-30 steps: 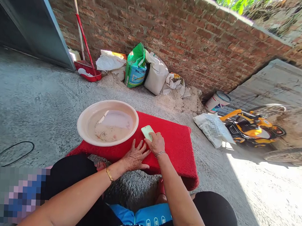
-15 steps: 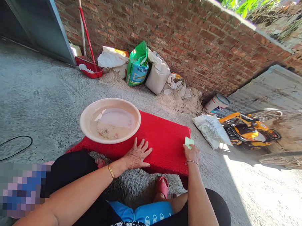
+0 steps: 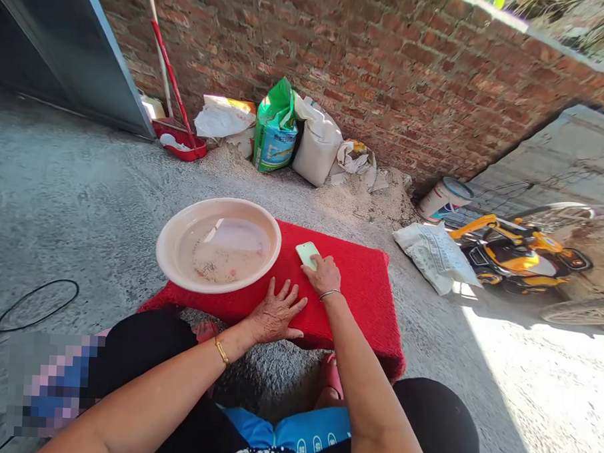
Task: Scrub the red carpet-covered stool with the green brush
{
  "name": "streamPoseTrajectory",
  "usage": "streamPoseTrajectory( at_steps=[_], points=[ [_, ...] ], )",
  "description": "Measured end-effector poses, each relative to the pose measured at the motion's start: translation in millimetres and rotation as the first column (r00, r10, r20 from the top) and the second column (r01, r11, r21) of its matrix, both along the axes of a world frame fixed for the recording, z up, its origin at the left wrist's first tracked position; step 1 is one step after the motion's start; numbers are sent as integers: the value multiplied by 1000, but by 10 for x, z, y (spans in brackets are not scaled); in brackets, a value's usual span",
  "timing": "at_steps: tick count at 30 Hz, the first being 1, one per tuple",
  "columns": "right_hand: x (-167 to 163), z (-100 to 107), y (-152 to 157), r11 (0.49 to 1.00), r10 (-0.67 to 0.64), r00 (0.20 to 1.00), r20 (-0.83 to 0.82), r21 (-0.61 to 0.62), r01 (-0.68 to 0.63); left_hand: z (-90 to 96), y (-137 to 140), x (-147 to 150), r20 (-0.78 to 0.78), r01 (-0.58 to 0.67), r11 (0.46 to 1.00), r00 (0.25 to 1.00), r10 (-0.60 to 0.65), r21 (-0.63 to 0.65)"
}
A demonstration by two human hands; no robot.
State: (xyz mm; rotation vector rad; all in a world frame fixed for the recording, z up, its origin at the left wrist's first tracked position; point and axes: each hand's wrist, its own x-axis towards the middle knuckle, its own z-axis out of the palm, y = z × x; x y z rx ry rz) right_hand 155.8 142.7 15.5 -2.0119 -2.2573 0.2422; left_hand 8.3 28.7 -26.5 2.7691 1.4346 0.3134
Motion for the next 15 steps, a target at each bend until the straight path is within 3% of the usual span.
streamPoseTrajectory(
  at_steps=[4, 8, 12, 15],
  points=[
    [842, -3, 71, 952, -305, 952, -6, -43, 305, 10, 1, 5, -8, -3, 1000, 1000, 3, -21],
    [1483, 15, 24, 823, -568, 822, -46, -54, 566, 10, 0, 6, 1, -8, 1000, 1000, 8, -22],
    [1460, 19, -4, 791, -612, 789, -50, -42, 611, 10, -6, 10, 1, -13, 1000, 1000, 13, -22],
    [1009, 11, 0, 861, -508, 858, -70, -38, 507, 19, -9, 9, -5, -16, 999, 1000, 16, -29]
  ],
)
